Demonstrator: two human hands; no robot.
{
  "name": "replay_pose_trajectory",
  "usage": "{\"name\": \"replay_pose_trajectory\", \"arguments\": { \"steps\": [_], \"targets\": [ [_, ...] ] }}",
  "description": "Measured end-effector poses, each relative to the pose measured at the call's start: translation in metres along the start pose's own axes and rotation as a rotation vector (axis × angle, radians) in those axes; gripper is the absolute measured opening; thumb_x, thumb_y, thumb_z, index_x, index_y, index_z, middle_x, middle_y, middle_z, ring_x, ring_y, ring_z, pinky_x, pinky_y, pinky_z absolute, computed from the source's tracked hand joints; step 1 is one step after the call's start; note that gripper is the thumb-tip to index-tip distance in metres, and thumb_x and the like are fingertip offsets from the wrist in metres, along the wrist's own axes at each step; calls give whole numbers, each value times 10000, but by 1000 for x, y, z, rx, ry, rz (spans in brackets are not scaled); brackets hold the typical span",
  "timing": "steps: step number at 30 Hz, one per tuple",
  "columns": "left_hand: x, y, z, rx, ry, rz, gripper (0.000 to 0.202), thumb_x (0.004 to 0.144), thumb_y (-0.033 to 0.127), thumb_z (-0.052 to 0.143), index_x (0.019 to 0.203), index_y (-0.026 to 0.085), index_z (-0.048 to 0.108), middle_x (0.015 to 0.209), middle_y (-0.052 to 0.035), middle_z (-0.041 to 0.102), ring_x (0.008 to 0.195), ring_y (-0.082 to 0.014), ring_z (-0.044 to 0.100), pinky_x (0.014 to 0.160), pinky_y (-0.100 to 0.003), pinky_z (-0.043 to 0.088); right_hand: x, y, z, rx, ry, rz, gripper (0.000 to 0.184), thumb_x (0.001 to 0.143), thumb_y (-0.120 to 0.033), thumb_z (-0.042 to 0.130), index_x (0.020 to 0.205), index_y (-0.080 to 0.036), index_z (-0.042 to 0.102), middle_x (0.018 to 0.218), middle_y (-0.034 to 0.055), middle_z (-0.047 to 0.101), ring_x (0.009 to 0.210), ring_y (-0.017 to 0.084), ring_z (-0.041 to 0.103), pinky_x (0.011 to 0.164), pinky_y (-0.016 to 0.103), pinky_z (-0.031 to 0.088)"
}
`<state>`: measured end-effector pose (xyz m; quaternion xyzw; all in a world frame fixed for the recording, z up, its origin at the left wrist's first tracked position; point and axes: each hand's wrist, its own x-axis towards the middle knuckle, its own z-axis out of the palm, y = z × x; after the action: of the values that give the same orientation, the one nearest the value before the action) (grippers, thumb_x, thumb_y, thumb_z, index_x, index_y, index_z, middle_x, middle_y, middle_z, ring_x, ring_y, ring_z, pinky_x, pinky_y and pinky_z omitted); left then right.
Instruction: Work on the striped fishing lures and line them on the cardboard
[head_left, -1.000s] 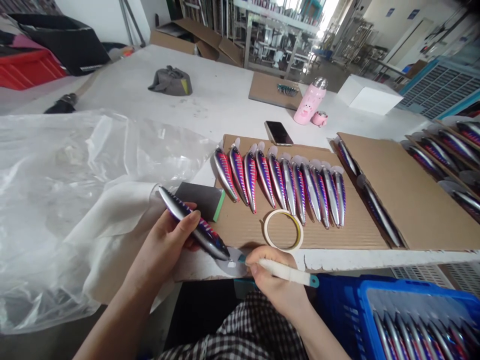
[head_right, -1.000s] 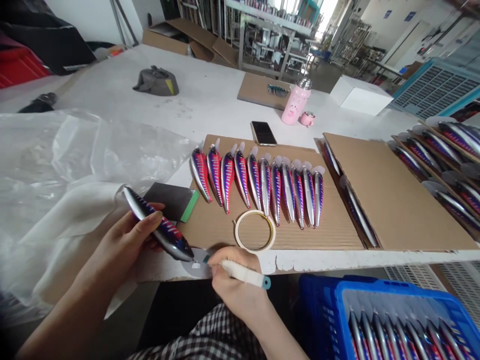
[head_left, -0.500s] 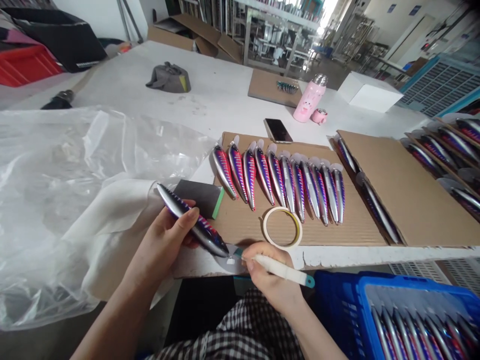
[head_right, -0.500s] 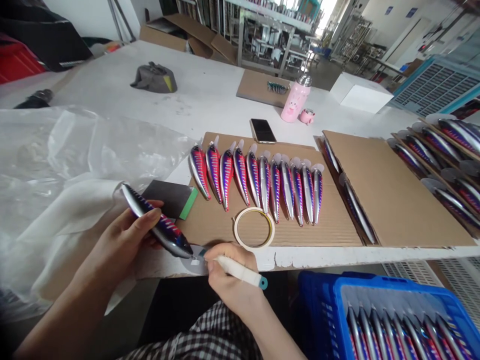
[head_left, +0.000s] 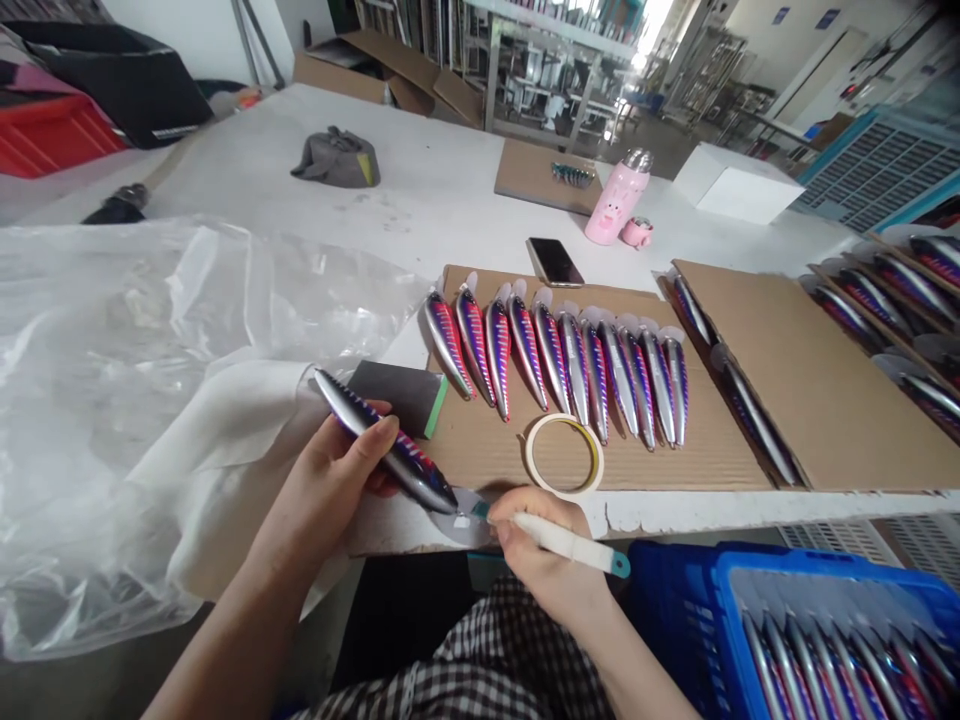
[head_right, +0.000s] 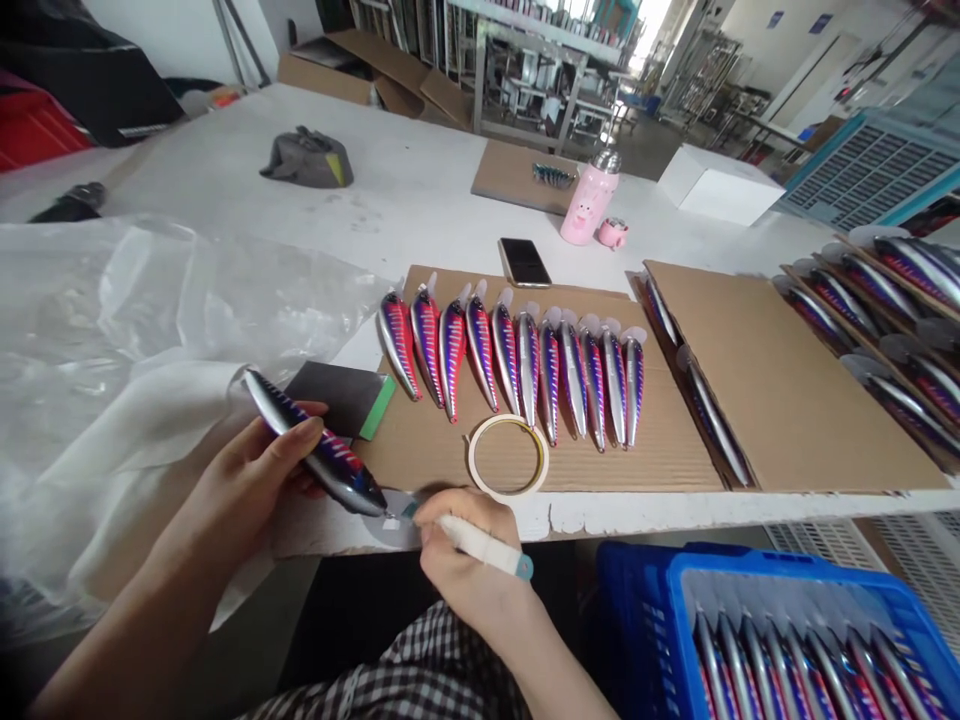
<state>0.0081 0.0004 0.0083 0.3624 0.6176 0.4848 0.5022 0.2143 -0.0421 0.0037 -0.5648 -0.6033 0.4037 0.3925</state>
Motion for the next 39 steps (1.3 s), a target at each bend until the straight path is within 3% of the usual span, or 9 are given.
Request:
{"name": "replay_pose_trajectory", "arguments": {
  "steps": [8,14,20,26,32,39],
  "targets": [
    [-1,2,1,27,-5,18,423,726,503,656,1016,214,551,560,54,579,437,-107,499,415,-183,418,0,0,0,31,-26,1,118,704,-228,561,715,-202,676,645,13,667,572,141,600,519,219,486],
    [-1,0,1,6,-13,31,404,733,498,654,1002,216,548,552,60,567,433,-91,477,403,-158,391,-1,-3,-3,-33,-14,1,127,661,-160,535,631,-188,655,577,12,651,508,137,582,483,219,472],
    [-2,2,2,24,-4,30,405,737,490,648,1012,210,548,582,50,572,449,-100,486,418,-179,417,0,0,-2,43,-29,-7,115,706,-236,565,725,-201,672,659,13,686,556,135,607,502,213,486],
    [-1,1,2,-6,-17,28,408,734,499,651,1009,217,543,574,54,576,441,-95,478,412,-169,399,-1,4,-1,-63,12,-44,127,683,-197,535,649,-209,657,625,8,688,558,140,615,540,227,495],
    [-1,0,2,-36,-32,45,390,736,488,653,994,217,544,539,70,548,415,-92,467,398,-166,374,-1,5,1,54,-48,8,120,704,-233,570,739,-207,682,683,8,689,584,135,607,524,206,483],
    [1,-4,1,-66,-70,71,368,758,478,640,989,210,538,509,93,475,407,-82,435,401,-168,359,-2,4,0,97,-30,70,106,673,-220,557,667,-188,657,575,-6,635,485,114,543,456,197,422]
  ]
}}
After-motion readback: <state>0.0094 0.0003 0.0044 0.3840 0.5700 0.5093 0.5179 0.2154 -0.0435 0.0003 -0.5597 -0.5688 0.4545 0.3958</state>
